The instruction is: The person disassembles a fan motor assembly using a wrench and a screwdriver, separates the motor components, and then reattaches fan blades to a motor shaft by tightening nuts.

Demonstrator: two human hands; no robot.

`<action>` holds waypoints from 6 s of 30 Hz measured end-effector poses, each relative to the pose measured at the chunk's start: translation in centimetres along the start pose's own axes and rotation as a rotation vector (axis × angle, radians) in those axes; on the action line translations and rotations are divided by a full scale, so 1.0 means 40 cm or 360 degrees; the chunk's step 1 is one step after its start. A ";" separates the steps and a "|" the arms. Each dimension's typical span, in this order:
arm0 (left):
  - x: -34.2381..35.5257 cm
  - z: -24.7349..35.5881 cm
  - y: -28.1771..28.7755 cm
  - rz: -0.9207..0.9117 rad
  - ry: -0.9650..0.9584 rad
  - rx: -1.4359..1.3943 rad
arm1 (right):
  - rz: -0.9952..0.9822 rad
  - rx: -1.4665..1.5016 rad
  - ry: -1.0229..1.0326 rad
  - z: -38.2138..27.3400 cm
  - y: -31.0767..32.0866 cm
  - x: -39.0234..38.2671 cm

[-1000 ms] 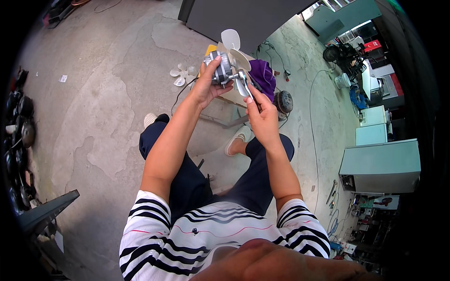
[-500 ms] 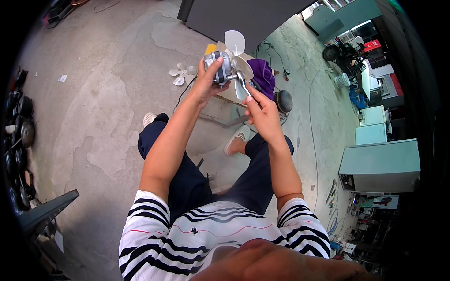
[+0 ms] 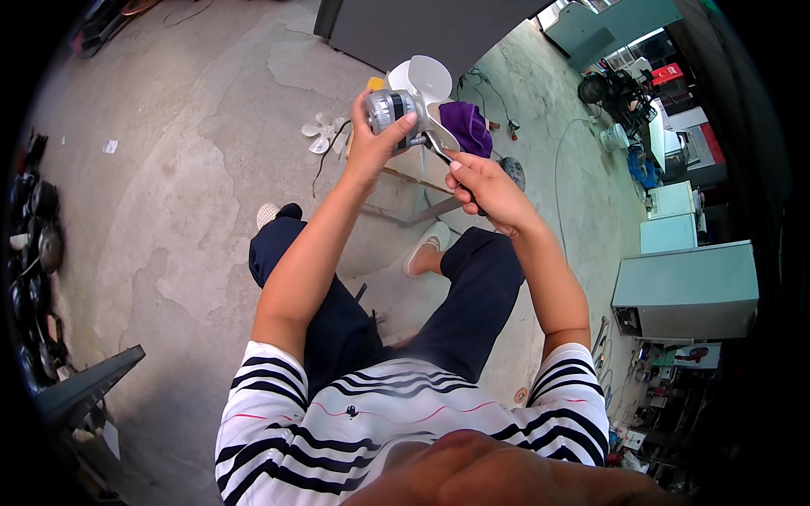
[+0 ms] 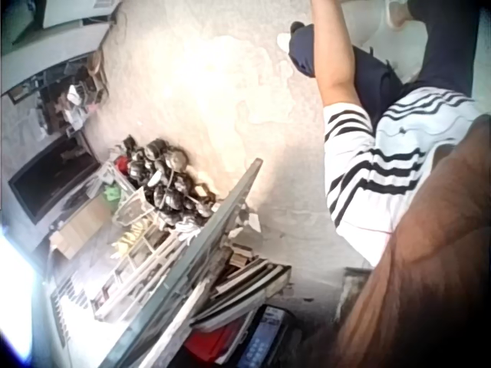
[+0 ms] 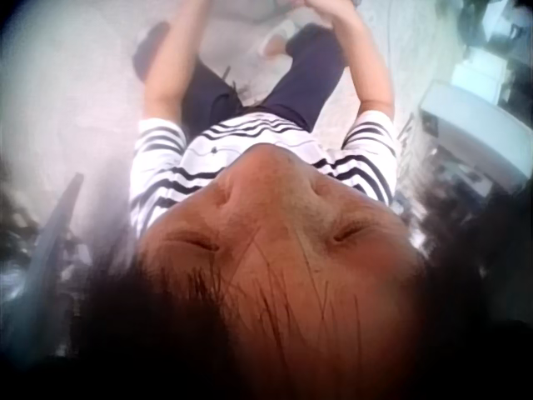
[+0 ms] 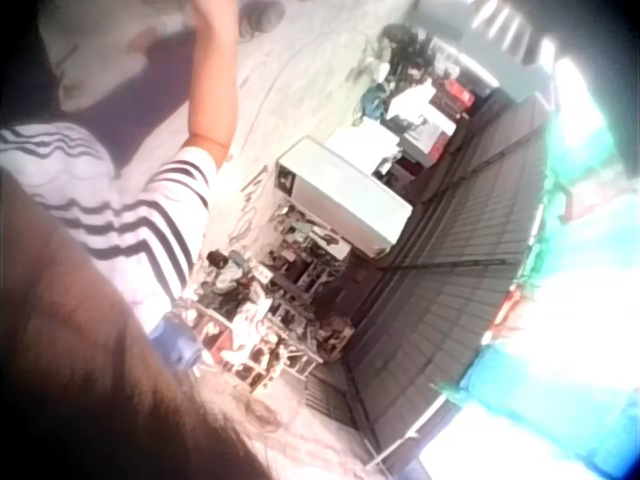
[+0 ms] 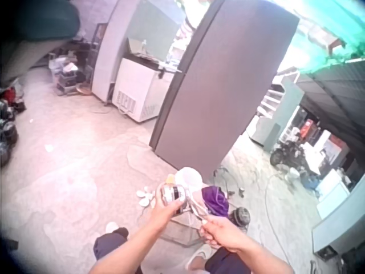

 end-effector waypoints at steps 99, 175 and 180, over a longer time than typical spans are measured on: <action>0.000 0.022 -0.033 -0.0218 -0.0058 -0.0387 | 0.0513 -0.1298 0.1303 -0.057 -0.066 -0.080; 0.070 -0.110 -0.060 -0.0491 0.0442 0.0335 | 0.0663 -0.0403 0.1625 -0.033 0.155 0.162; 0.067 -0.108 -0.024 -0.0342 0.0561 0.0760 | 0.0690 -0.0336 0.1592 -0.026 0.171 0.166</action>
Point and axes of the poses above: each hand's wrist, its own x-axis towards the middle knuckle, its own y-axis out of the back of the hand, z = x × y, the point moved 10 cm from there along x, towards the middle knuckle, and after that the axes turned 10 degrees about x, right-handed, at the moved point
